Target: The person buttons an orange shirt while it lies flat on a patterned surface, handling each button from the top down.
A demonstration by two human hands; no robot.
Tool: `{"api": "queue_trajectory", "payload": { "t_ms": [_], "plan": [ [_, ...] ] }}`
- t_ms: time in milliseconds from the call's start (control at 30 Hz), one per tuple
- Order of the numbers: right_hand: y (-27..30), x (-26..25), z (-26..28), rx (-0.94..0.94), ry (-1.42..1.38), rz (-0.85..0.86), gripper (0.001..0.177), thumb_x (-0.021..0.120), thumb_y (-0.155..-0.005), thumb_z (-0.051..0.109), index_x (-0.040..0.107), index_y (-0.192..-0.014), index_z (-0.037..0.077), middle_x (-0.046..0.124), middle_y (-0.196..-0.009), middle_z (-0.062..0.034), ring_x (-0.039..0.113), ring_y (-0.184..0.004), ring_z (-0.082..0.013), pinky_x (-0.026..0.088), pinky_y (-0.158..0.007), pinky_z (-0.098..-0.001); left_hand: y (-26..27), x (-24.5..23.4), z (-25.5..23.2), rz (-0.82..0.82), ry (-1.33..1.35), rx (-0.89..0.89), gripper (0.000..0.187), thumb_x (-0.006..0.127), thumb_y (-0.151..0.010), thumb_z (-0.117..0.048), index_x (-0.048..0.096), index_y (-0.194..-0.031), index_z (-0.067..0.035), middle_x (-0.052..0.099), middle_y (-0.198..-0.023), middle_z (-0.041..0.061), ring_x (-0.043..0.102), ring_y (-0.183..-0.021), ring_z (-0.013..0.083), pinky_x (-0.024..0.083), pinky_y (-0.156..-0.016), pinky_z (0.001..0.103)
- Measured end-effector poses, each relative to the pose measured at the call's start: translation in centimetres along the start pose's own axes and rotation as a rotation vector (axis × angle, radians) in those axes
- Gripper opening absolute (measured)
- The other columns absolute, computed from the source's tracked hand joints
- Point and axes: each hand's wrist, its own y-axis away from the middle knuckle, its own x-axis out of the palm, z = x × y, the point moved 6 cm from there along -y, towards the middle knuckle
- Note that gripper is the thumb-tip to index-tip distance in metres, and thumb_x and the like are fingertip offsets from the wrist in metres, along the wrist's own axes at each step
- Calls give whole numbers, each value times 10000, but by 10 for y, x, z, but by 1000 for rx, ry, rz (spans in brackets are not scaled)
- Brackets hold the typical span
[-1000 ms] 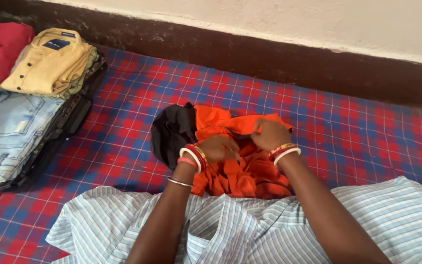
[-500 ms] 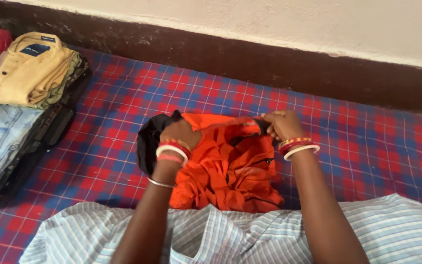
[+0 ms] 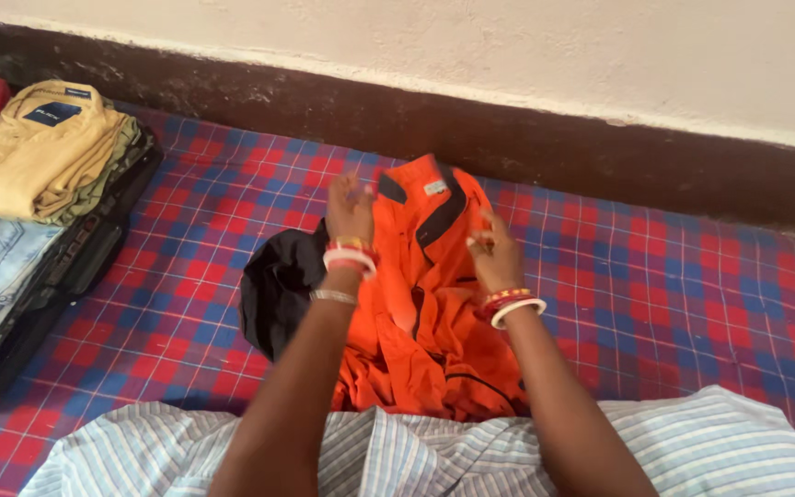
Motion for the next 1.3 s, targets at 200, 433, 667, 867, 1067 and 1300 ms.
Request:
{"api": "queue_trajectory", "payload": {
  "t_ms": [200,433,667,867,1067,1300],
  "plan": [
    [38,24,-3,223,539,443,604,765,-865,583,729,-1203,83,744,-1143,-153,701,-1037,-316,569,-944,-441,121,-22,-80,361,-318,23,411,753,-898,-363,660,-1181,-80,667,-1095,132,695,-966,315,565,-864,423],
    [69,27,6,114,847,574,1015,908,-668,472,388,-1499,208,366,-1486,-182,495,-1299,-413,463,-1061,-446,154,-15,-53,737,-877,11,1136,787,-729,-679,303,-1542,-51,312,-1601,165,267,-1491,349,231,-1205,479],
    [64,-24,-9,-6,932,524,620,743,-790,198,622,-1397,232,519,-1460,-183,620,-1260,-404,543,-1021,-461,164,-37,-50,785,-830,-88,1374,846,-582,-704,199,-1597,-41,200,-1679,173,168,-1563,315,185,-1256,427],
    [78,-19,33,98,952,721,641,842,-801,327,584,-1366,169,574,-1397,-170,573,-1275,-368,491,-1031,-482,183,-40,-52,888,-947,-134,1462,868,-558,-719,82,-1624,-101,11,-1714,143,16,-1586,310,109,-1259,453],
    [5,22,68,-134,747,330,422,643,-932,307,636,-1337,192,715,-1212,-140,671,-1130,-359,540,-929,-498,179,-34,-41,897,-990,-113,1503,844,-556,-757,11,-1634,-122,-33,-1717,146,-15,-1590,323,61,-1272,445],
    [-24,86,14,-48,915,469,444,689,-868,333,642,-1266,141,730,-1168,-144,700,-1071,-347,559,-900,-464,177,-33,-40,913,-923,-145,1530,826,-560,-775,-36,-1636,-113,-99,-1720,159,-84,-1586,335,36,-1260,461]
  ]
}}
